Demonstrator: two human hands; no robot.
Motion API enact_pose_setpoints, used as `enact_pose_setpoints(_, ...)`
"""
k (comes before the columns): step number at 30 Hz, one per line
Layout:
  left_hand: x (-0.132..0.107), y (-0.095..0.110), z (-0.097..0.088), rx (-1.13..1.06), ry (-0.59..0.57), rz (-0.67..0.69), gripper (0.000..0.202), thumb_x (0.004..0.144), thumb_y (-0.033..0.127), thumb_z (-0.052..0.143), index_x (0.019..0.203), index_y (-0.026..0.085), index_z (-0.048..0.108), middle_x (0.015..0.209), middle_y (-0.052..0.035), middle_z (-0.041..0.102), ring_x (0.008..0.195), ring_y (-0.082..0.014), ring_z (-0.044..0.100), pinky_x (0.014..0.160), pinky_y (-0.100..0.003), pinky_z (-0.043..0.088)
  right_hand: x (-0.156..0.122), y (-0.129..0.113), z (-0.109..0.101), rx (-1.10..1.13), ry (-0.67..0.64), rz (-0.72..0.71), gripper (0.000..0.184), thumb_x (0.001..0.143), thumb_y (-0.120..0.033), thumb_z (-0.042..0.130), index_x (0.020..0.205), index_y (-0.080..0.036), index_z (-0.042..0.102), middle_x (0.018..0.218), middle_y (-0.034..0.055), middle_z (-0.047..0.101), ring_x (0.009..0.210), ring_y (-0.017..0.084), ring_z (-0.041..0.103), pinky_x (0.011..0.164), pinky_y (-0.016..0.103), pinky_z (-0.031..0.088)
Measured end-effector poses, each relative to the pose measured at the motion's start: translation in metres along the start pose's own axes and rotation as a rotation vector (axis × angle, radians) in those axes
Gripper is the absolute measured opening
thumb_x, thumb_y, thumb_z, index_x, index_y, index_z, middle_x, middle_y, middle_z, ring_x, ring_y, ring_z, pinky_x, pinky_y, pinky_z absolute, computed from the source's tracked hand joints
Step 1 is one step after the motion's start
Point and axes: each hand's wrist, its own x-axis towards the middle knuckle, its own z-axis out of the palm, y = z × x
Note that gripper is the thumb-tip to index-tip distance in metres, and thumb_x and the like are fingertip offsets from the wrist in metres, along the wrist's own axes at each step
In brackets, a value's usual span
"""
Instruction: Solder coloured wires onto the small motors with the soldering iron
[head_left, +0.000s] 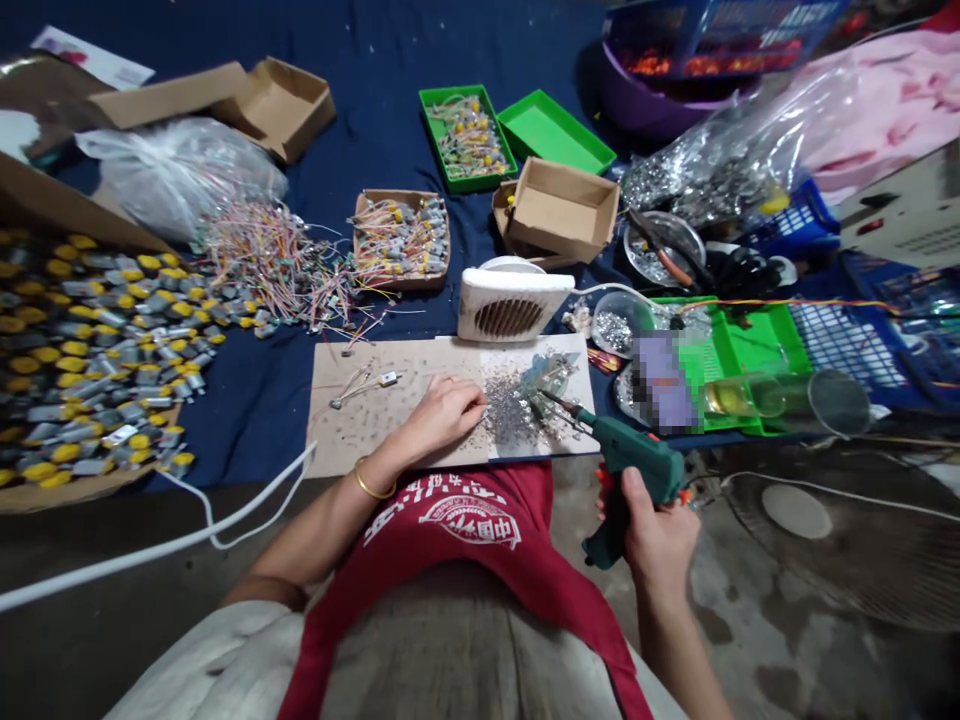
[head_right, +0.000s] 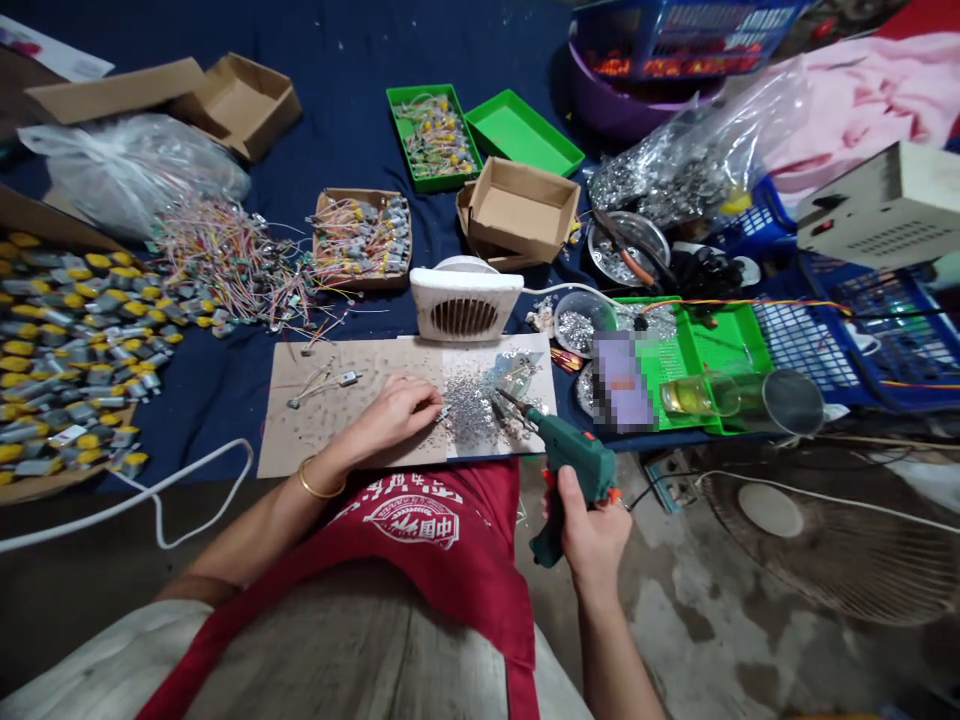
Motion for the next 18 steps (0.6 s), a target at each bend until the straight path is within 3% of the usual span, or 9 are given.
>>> enact_pose_setpoints(10, 0.032, 0.027, 0.023, 0.036, -0.012, -0.096, 0.021, 0.096, 0.019, 0.052, 0.080, 0.018, 0.066, 0.083, -0.0046, 0.073, 0.087, -0.0217, 0.063, 0.102, -0.042, 0.034, 0.002, 0.016, -0.005, -0.100, -0.056, -0.049, 0.066, 0.062, -0.078, 0.077, 0.067, -0.013, 0.073, 0.051, 0.0094, 0.064, 0.039, 0.021, 0.058, 0.038, 0.031, 0.048)
enact_pose_setpoints(14, 0.035, 0.027, 0.041, 0.101, 0.095, -0.120, 0.020, 0.095, 0.019, 0.054, 0.079, 0.018, 0.065, 0.094, -0.0065, 0.074, 0.098, -0.0241, 0.062, 0.107, -0.046, 0.029, 0.004, 0.022, -0.005, -0.181, -0.130, -0.159, 0.062, 0.071, -0.076, 0.071, 0.062, -0.015, 0.070, 0.050, 0.0078, 0.063, 0.042, 0.020, 0.059, 0.041, 0.030, 0.049)
enact_pose_setpoints(18, 0.036, 0.025, 0.051, 0.136, 0.131, -0.128, 0.019, 0.095, 0.020, 0.056, 0.078, 0.019, 0.065, 0.093, -0.0070, 0.074, 0.102, -0.0256, 0.060, 0.108, -0.047, 0.027, 0.012, 0.031, -0.003, -0.255, -0.186, -0.307, 0.057, 0.080, -0.070, 0.067, 0.062, -0.017, 0.069, 0.050, 0.0054, 0.063, 0.043, 0.018, 0.058, 0.043, 0.028, 0.047)
